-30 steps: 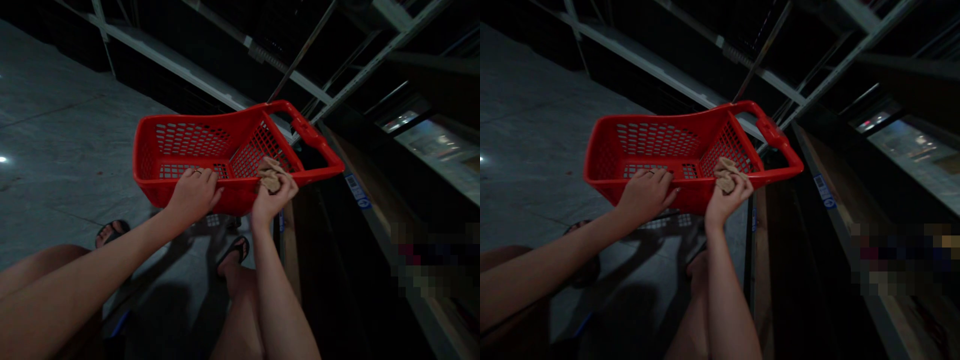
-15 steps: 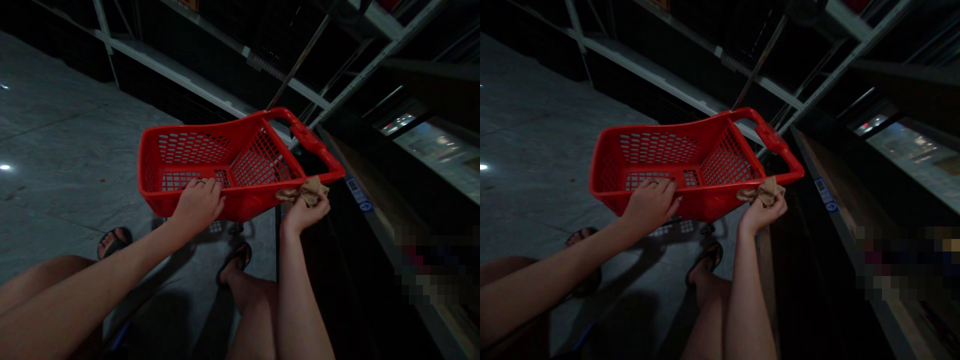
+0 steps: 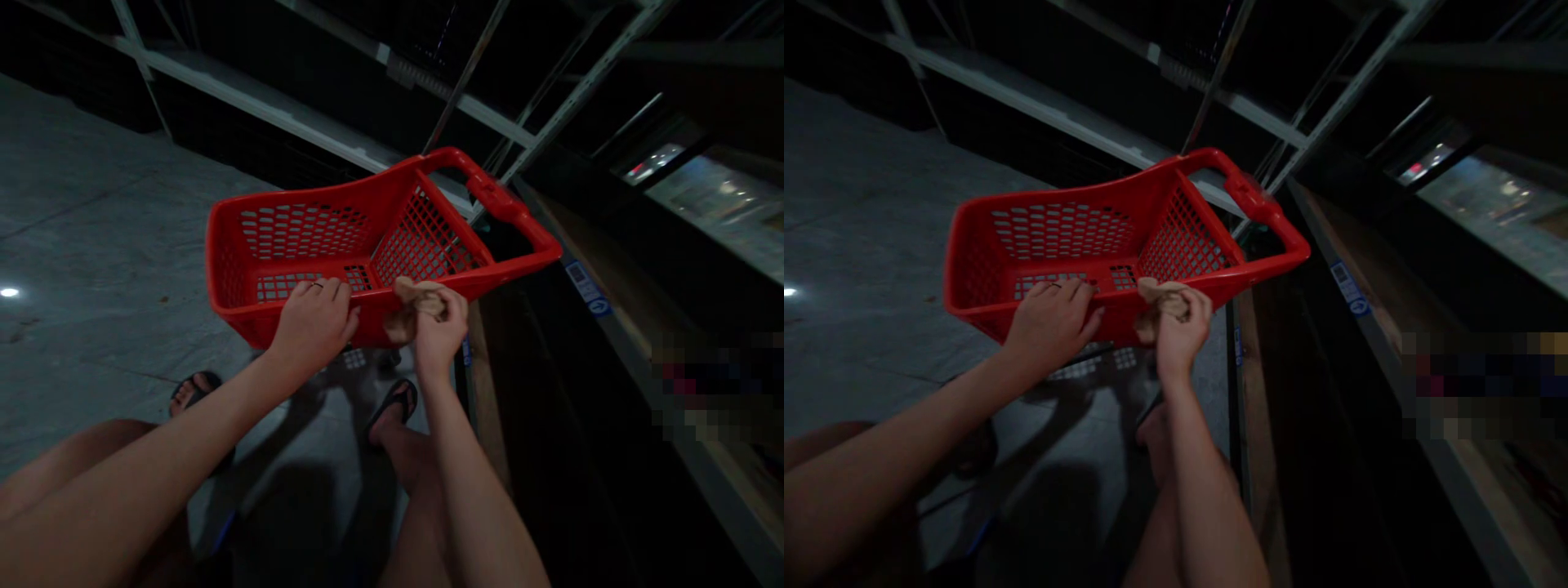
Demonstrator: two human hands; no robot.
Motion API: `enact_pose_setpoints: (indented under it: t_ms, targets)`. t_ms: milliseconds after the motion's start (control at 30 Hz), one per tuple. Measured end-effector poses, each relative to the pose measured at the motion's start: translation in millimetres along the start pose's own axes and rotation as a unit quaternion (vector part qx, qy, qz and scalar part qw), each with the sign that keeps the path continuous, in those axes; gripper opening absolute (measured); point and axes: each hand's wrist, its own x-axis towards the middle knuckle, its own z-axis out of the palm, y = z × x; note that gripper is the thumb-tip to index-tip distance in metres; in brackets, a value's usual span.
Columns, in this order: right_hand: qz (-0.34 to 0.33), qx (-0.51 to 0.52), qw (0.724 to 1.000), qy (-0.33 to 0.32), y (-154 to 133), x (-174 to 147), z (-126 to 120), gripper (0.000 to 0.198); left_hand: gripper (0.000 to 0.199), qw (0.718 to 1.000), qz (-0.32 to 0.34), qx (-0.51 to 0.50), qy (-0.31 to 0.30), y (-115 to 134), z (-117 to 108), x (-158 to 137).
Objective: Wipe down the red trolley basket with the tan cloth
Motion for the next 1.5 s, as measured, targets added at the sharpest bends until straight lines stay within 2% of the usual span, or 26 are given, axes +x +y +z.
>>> enact_pose_setpoints:
  t_ms: [100, 167, 267, 400, 500, 600, 700, 800, 867, 900, 967, 1033, 1133, 1200, 1300, 1367, 1433, 1500]
  targets:
    - [0.050, -0.031, 0.984, 0.166, 21.5, 42.8, -17.5, 0.028, 0.037, 1.000, 0.012, -0.011, 0.009, 1.6, -0.8, -3.4]
    - [0.064, -0.056, 0.974, 0.209, 25.6, 49.0, -17.0, 0.027, 0.041, 0.999, 0.020, -0.022, 0.013, 3.8, -1.3, -5.8]
    - [0.061, -0.047, 0.984, 0.162, 12.8, 18.0, 4.1, 0.026, 0.044, 0.999, 0.022, -0.033, 0.012, 6.9, -1.7, -8.4]
    - [0.055, 0.015, 0.998, 0.011, -19.8, -55.4, 41.5, 0.028, 0.043, 0.999, 0.017, -0.039, 0.009, 6.8, -2.5, -7.7]
    - [0.062, 0.058, 0.993, -0.077, -33.2, -88.7, 54.8, 0.028, 0.043, 0.999, 0.009, -0.045, -0.011, 0.6, -4.2, -5.1]
    - [0.083, 0.084, 0.991, -0.065, -27.0, -81.5, 52.0, 0.027, 0.045, 0.998, 0.010, -0.050, -0.036, -7.9, -6.7, -2.8]
    - [0.144, 0.113, 0.983, 0.034, -2.4, -38.8, 34.4, 0.029, 0.048, 0.997, 0.021, -0.049, -0.047, -13.5, -8.6, -2.1]
    - [0.244, 0.148, 0.943, 0.173, 28.8, 10.7, 9.1, 0.032, 0.049, 0.998, 0.026, -0.050, -0.041, -14.0, -8.4, -3.3]
    - [0.279, 0.151, 0.922, 0.223, 43.9, 27.9, -2.6, 0.033, 0.049, 0.998, 0.028, -0.049, -0.036, -12.3, -7.6, -4.7]
    - [0.286, 0.149, 0.919, 0.227, 48.0, 28.8, -4.3, 0.034, 0.048, 0.998, 0.029, -0.047, -0.033, -11.1, -7.1, -5.3]
    - [0.306, 0.158, 0.916, 0.206, 49.0, 16.0, 2.0, 0.037, 0.048, 0.998, 0.025, -0.042, -0.029, -8.5, -6.5, -6.5]
    - [0.371, 0.191, 0.893, 0.167, 42.2, -9.2, 17.9, 0.039, 0.047, 0.999, 0.019, -0.040, -0.028, -6.1, -6.3, -7.5]
    - [0.515, 0.249, 0.815, 0.094, 27.6, -44.8, 42.6, 0.040, 0.047, 0.999, 0.009, -0.039, -0.031, -4.3, -7.4, -8.7]
    - [0.574, 0.270, 0.771, 0.047, 21.0, -54.2, 50.4, 0.034, 0.046, 0.999, 0.001, -0.035, -0.035, -3.9, -8.9, -9.2]
    - [0.611, 0.295, 0.734, 0.020, 19.0, -42.1, 45.2, 0.018, 0.047, 0.999, -0.003, -0.026, -0.040, -3.6, -11.4, -9.2]
    - [0.626, 0.316, 0.712, 0.032, 21.7, -23.6, 32.8, 0.009, 0.047, 0.999, 0.005, -0.022, -0.042, -3.3, -12.1, -9.1]
    - [0.618, 0.344, 0.704, 0.066, 27.1, -3.6, 16.9, 0.016, 0.047, 0.999, 0.017, -0.021, -0.038, -3.0, -11.5, -9.3]
    - [0.586, 0.364, 0.717, 0.105, 35.0, 13.4, 2.3, 0.029, 0.046, 0.999, 0.027, -0.024, -0.029, -2.5, -10.1, -9.8]
